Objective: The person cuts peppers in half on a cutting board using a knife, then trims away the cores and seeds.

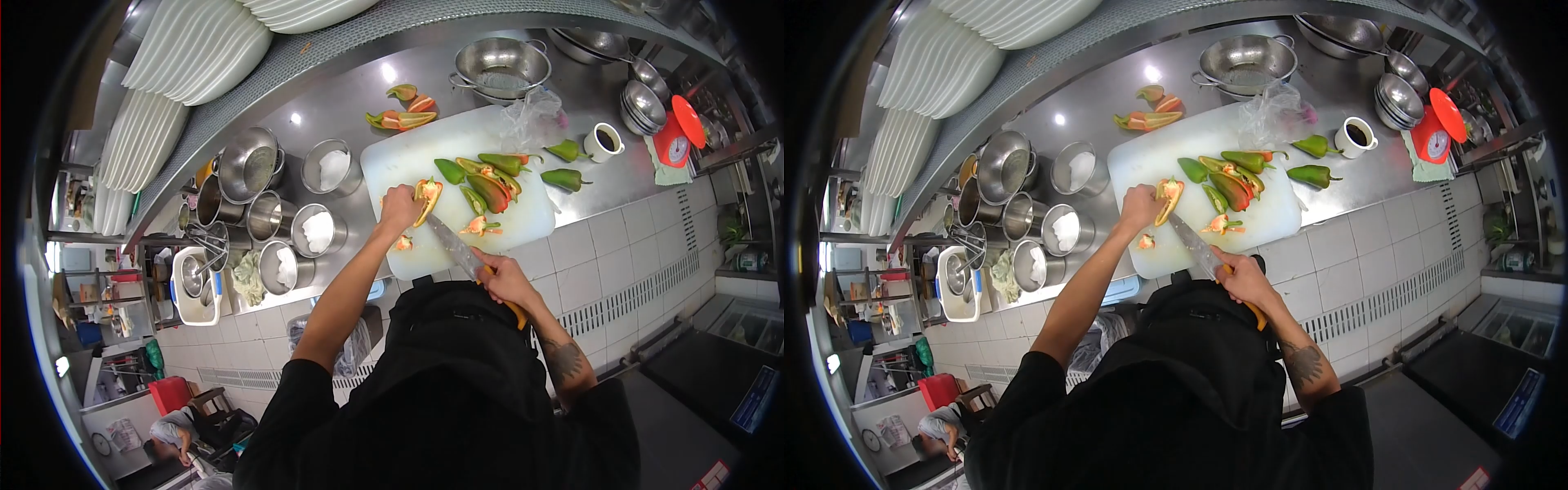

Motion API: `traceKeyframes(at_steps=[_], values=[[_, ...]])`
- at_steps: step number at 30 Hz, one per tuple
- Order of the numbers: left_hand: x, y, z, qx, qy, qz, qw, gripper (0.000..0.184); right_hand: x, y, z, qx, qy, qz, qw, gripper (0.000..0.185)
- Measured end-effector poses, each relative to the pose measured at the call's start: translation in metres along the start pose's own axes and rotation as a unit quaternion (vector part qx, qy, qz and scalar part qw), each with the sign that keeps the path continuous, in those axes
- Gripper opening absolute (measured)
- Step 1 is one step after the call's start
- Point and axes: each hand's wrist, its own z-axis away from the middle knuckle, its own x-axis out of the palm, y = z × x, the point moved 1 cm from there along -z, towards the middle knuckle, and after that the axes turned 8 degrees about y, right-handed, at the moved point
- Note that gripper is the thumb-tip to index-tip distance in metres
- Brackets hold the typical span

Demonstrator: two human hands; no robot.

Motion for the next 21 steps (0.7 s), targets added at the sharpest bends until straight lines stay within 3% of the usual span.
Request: traceKeyframes(at_steps=[5, 8, 11, 14, 16, 21], values=[[0.006, -0.007, -0.001, -0.013, -0.011, -0.003, 1.0, 0.026, 0.002, 0.007, 0.0, 0.003, -0.019, -0.013, 1.0, 0.05], [0.01, -0.015, -0.005, 0.015, 0.036, 0.007, 0.999, 0.032, 0.003, 0.009, 0.002, 0.023, -0.047, -0.048, 0.997, 0.051], [0.0, -0.011, -0.002, -0.01, -0.022, 0.022, 0.999, 0.029, 0.0, 0.008, 0.001, 0.016, -0.049, -0.047, 0.998, 0.052], [-0.006, -0.003, 0.003, 0.039, 0.05, 0.017, 0.998, 0.033, -0.001, 0.003, 0.0, 0.017, -0.055, -0.063, 0.996, 0.052], [-0.016, 0.019, 0.01, 0.135, 0.13, -0.008, 0.982, 0.045, -0.001, 0.003, -0.001, 0.017, -0.06, -0.042, 0.997, 0.051], [-0.01, 0.018, -0.01, 0.196, 0.036, -0.026, 0.979, 0.038, 0.0, -0.009, 0.0, 0.036, -0.059, -0.048, 0.996, 0.052]])
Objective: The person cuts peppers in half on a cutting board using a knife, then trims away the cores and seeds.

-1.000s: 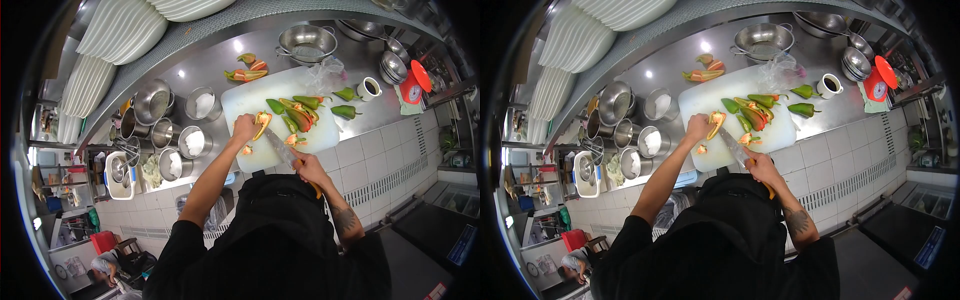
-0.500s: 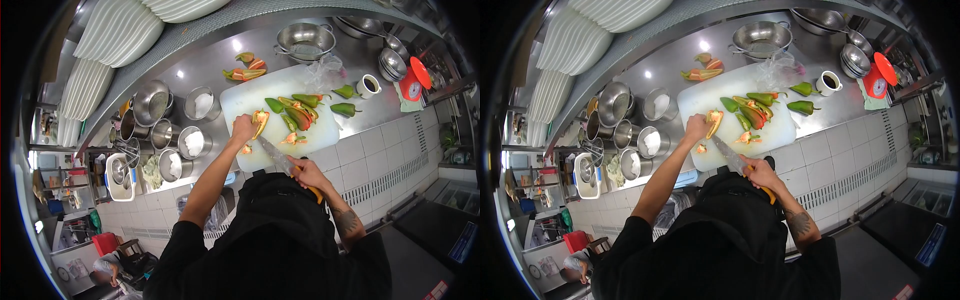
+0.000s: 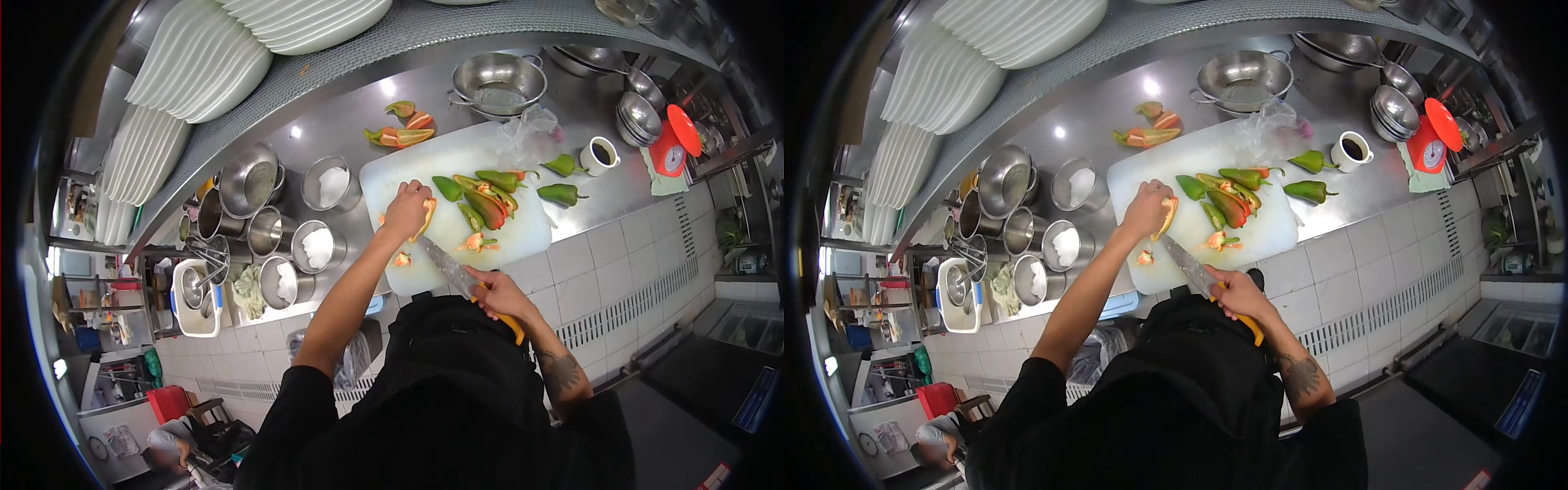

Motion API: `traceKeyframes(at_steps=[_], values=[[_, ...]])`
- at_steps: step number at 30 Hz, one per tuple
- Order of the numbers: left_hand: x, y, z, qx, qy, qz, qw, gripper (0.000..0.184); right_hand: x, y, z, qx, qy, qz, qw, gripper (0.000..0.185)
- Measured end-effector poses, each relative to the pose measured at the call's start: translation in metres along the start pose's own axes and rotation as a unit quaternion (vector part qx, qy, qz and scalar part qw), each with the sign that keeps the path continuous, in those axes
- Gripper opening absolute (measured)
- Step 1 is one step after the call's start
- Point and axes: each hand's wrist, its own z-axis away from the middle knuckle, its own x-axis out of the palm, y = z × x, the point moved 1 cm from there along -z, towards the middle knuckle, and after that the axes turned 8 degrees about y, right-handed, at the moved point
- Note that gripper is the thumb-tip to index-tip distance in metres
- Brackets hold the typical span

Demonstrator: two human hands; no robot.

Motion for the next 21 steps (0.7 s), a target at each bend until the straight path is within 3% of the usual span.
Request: traceKeyframes(at_steps=[5, 7, 11, 13, 17, 21], values=[[-0.006, -0.002, 0.01, 0.012, -0.019, 0.039, 0.999, 0.028, -0.001, 0.006, -0.003, 0.009, -0.002, -0.027, 1.0, 0.056], [-0.012, -0.002, 0.025, 0.021, 0.074, 0.161, 0.984, 0.027, 0.001, 0.007, -0.004, 0.018, 0.003, -0.032, 0.999, 0.055], [-0.035, -0.004, 0.059, -0.004, 0.113, 0.179, 0.977, 0.027, 0.002, 0.006, -0.004, 0.029, 0.006, -0.047, 0.998, 0.055], [-0.043, -0.01, 0.081, -0.075, 0.1, 0.142, 0.982, 0.027, 0.002, 0.004, -0.004, 0.026, 0.007, -0.04, 0.999, 0.055], [-0.051, -0.013, 0.123, -0.123, 0.118, 0.194, 0.966, 0.023, 0.002, 0.0, -0.004, 0.03, 0.007, -0.03, 0.999, 0.055], [-0.061, -0.013, 0.142, -0.212, 0.189, 0.234, 0.93, 0.024, 0.002, -0.007, -0.001, 0.037, 0.015, -0.014, 0.999, 0.053]])
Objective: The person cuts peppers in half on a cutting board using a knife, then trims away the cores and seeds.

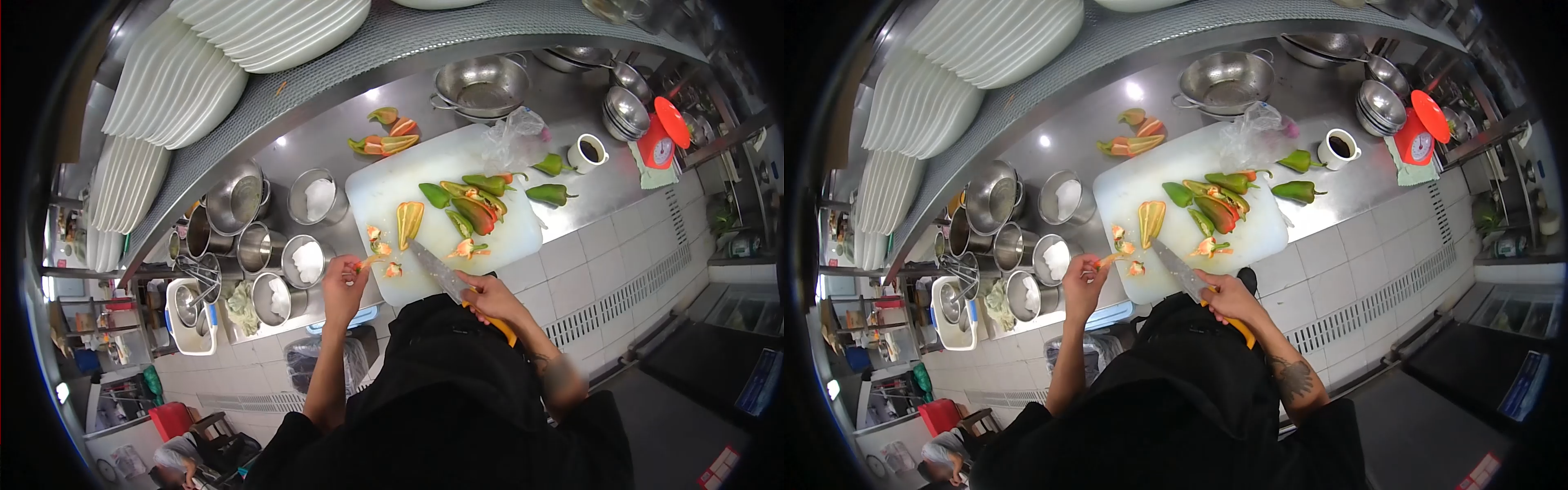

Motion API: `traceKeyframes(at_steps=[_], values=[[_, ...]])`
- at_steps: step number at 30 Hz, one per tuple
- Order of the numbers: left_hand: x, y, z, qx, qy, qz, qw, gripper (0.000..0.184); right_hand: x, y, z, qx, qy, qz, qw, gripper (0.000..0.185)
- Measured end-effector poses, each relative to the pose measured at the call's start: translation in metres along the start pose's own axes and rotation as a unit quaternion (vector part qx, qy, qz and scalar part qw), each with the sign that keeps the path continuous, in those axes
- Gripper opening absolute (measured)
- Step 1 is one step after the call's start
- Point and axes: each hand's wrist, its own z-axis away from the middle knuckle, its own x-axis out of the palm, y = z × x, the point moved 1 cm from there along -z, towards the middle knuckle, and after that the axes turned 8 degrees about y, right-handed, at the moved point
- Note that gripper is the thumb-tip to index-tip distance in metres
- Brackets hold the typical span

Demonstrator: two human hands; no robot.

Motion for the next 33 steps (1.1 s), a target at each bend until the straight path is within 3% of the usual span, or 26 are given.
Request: traceKeyframes(at_steps=[5, 7, 11, 13, 14, 16, 18, 20, 21, 23, 24, 26, 27, 29, 30, 32, 33], values=[[0.022, -0.001, 0.0, -0.03, -0.004, 0.056, 0.998, 0.024, -0.004, -0.002, 0.006, -0.029, 0.0, -0.001, 1.0, 0.054], [0.049, 0.004, -0.005, 0.052, -0.061, 0.048, 0.996, 0.026, -0.009, -0.007, 0.018, -0.011, 0.054, -0.027, 0.998, 0.052], [0.08, 0.017, -0.024, 0.069, -0.14, 0.014, 0.988, 0.028, -0.021, 0.001, 0.026, -0.029, 0.101, -0.033, 0.994, 0.054], [0.087, 0.009, -0.043, 0.193, -0.016, -0.127, 0.973, 0.023, -0.024, 0.0, 0.031, -0.029, 0.114, -0.031, 0.993, 0.054], [0.087, 0.008, -0.054, 0.196, -0.02, -0.125, 0.972, 0.023, -0.024, 0.001, 0.033, -0.026, 0.124, -0.03, 0.991, 0.054], [0.084, 0.023, -0.073, 0.097, -0.108, -0.239, 0.96, 0.019, -0.023, 0.005, 0.038, -0.024, 0.131, -0.033, 0.99, 0.054], [0.087, 0.034, -0.078, 0.116, -0.132, -0.258, 0.95, 0.013, -0.022, 0.007, 0.041, -0.022, 0.138, -0.035, 0.99, 0.053], [0.092, 0.034, -0.087, 0.368, -0.105, -0.233, 0.894, 0.011, -0.02, 0.009, 0.042, -0.031, 0.133, -0.041, 0.99, 0.052], [0.094, 0.025, -0.094, 0.37, -0.103, -0.233, 0.893, 0.011, -0.02, 0.01, 0.042, -0.034, 0.134, -0.041, 0.99, 0.052], [0.101, 0.002, -0.109, 0.435, -0.161, -0.349, 0.815, 0.021, -0.02, 0.01, 0.043, -0.031, 0.136, -0.026, 0.99, 0.052], [0.099, 0.001, -0.116, 0.439, -0.158, -0.349, 0.813, 0.021, -0.02, 0.008, 0.044, -0.035, 0.139, -0.027, 0.989, 0.052], [0.097, -0.004, -0.132, 0.331, -0.252, -0.321, 0.851, 0.03, -0.02, 0.005, 0.047, -0.039, 0.136, -0.018, 0.99, 0.052], [0.09, 0.002, -0.135, 0.336, -0.254, -0.321, 0.848, 0.03, -0.02, 0.006, 0.048, -0.04, 0.14, -0.023, 0.989, 0.052], [0.075, 0.022, -0.137, 0.249, -0.272, -0.279, 0.887, 0.017, -0.02, 0.009, 0.049, -0.05, 0.138, -0.013, 0.989, 0.051], [0.073, 0.024, -0.133, 0.251, -0.275, -0.28, 0.885, 0.017, -0.02, 0.012, 0.049, -0.049, 0.139, -0.016, 0.989, 0.051], [0.063, 0.028, -0.117, 0.404, -0.044, -0.19, 0.894, 0.02, -0.021, 0.017, 0.046, -0.057, 0.141, -0.01, 0.988, 0.051], [0.063, 0.02, -0.115, 0.408, -0.043, -0.19, 0.892, 0.02, -0.022, 0.016, 0.045, -0.06, 0.144, -0.013, 0.988, 0.051]])
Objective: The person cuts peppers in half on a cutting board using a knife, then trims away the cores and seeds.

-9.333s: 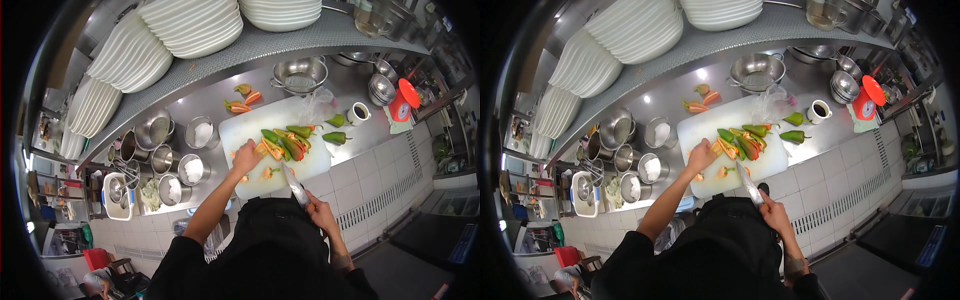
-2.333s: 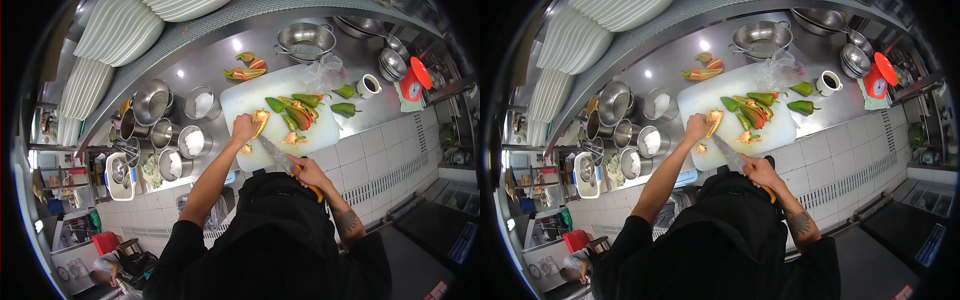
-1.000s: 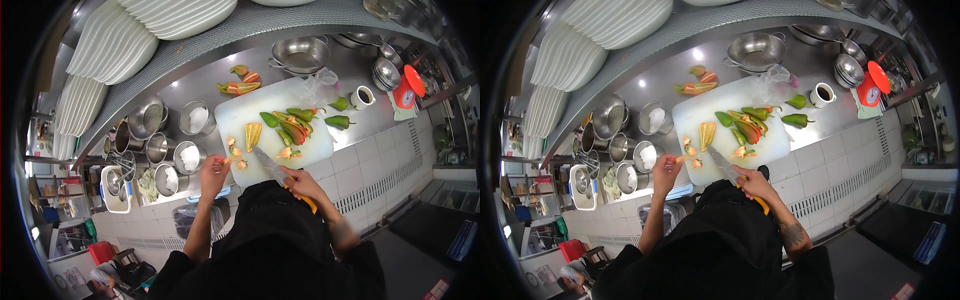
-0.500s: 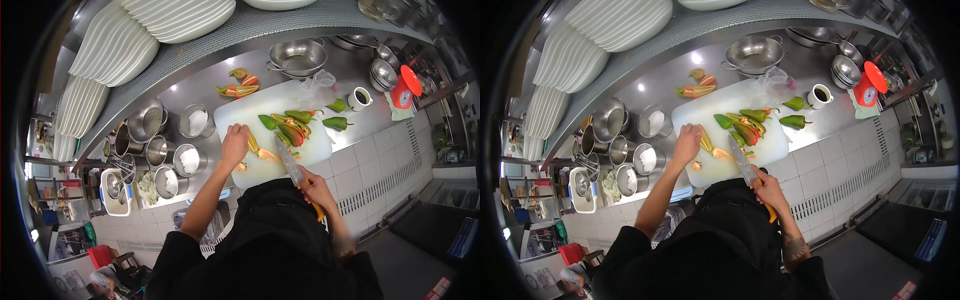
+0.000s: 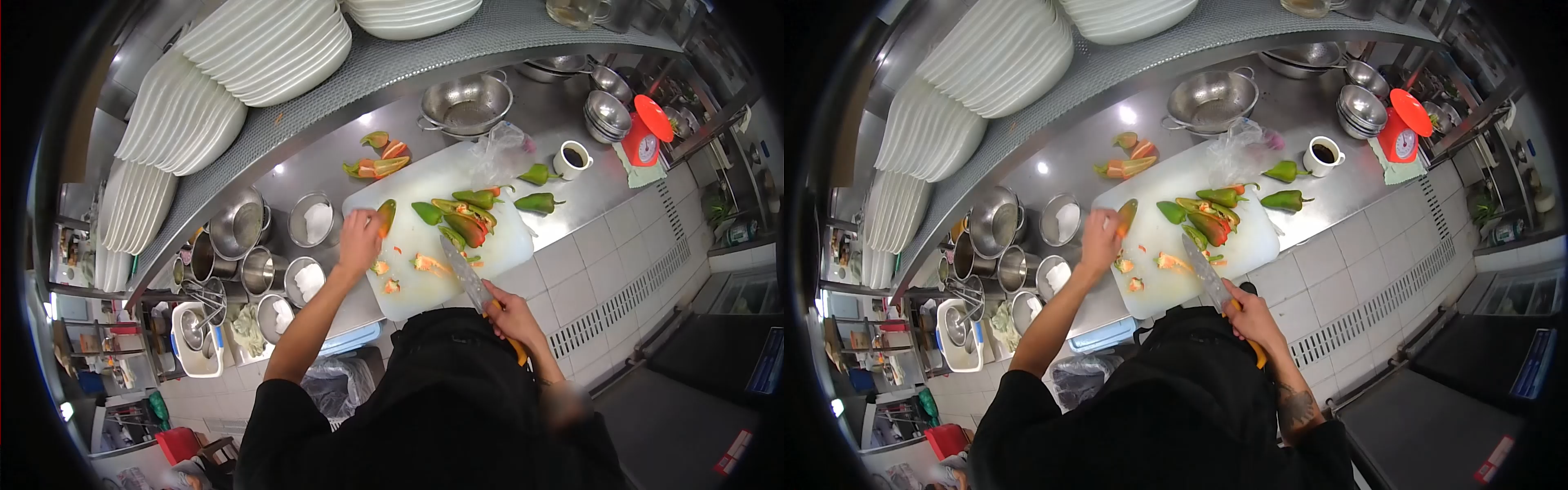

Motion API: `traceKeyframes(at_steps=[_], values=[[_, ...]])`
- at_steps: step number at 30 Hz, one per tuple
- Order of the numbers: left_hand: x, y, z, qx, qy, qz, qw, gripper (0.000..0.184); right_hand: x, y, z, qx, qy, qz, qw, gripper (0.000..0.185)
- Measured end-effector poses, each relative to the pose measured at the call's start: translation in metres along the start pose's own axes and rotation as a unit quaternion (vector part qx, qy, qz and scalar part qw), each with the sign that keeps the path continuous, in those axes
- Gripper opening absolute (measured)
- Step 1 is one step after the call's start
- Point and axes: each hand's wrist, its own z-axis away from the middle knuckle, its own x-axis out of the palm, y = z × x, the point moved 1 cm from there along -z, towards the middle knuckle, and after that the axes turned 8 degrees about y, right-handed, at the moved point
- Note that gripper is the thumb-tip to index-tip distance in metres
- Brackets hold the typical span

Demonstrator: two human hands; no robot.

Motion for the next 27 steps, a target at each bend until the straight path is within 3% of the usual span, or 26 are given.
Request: traceKeyframes(at_steps=[2, 5, 6, 7, 9, 11, 13, 14, 16, 17, 18, 19, 21, 23, 27], values=[[0.016, -0.009, 0.026, 0.146, -0.061, -0.043, 0.987, 0.02, 0.0, 0.001, 0.001, 0.006, -0.001, -0.005, 1.0, 0.051], [0.03, -0.014, 0.041, 0.158, -0.118, -0.051, 0.979, 0.02, -0.002, -0.005, 0.003, -0.001, -0.001, -0.006, 1.0, 0.051], [0.03, -0.018, 0.032, 0.102, -0.112, -0.033, 0.988, 0.019, -0.003, -0.007, 0.002, -0.004, 0.006, -0.01, 1.0, 0.051], [0.031, -0.023, 0.022, 0.108, -0.113, -0.03, 0.987, 0.019, -0.004, -0.007, 0.004, -0.006, -0.001, -0.012, 1.0, 0.052], [0.033, -0.041, -0.007, -0.073, 0.072, 0.006, 0.995, 0.018, -0.004, -0.004, 0.007, -0.006, -0.01, -0.009, 1.0, 0.052], [0.046, -0.075, -0.035, -0.245, 0.135, 0.031, 0.96, 0.017, -0.003, 0.001, 0.006, -0.004, -0.016, 0.001, 1.0, 0.053], [0.065, -0.115, -0.049, -0.385, 0.176, 0.218, 0.88, 0.018, -0.002, 0.005, 0.008, -0.001, -0.02, 0.002, 1.0, 0.053], [0.065, -0.118, -0.054, -0.386, 0.178, 0.214, 0.88, 0.018, -0.003, 0.007, 0.007, 0.001, -0.017, -0.001, 1.0, 0.052], [0.071, -0.115, -0.057, -0.517, 0.148, 0.235, 0.809, 0.021, -0.006, 0.007, 0.009, -0.005, -0.019, 0.022, 1.0, 0.052], [0.073, -0.108, -0.051, -0.517, 0.144, 0.234, 0.811, 0.021, -0.008, 0.009, 0.011, -0.01, -0.016, 0.044, 0.999, 0.051], [0.074, -0.098, -0.041, -0.406, 0.182, 0.098, 0.89, 0.025, -0.01, 0.016, 0.012, -0.007, -0.013, 0.039, 0.999, 0.051], [0.073, -0.082, -0.038, -0.278, 0.216, -0.039, 0.935, 0.03, -0.012, 0.022, 0.01, -0.06, -0.012, 0.082, 0.995, 0.051], [0.081, -0.05, -0.034, -0.403, 0.016, 0.071, 0.912, 0.041, -0.014, 0.029, 0.009, -0.112, -0.01, 0.126, 0.986, 0.051], [0.119, -0.029, -0.023, -0.451, -0.097, 0.116, 0.88, 0.05, -0.014, 0.024, 0.008, -0.18, -0.048, 0.177, 0.966, 0.052], [0.124, 0.034, -0.044, -0.415, -0.168, 0.032, 0.894, 0.066, 0.0, 0.007, 0.004, -0.197, -0.079, 0.225, 0.951, 0.05]])
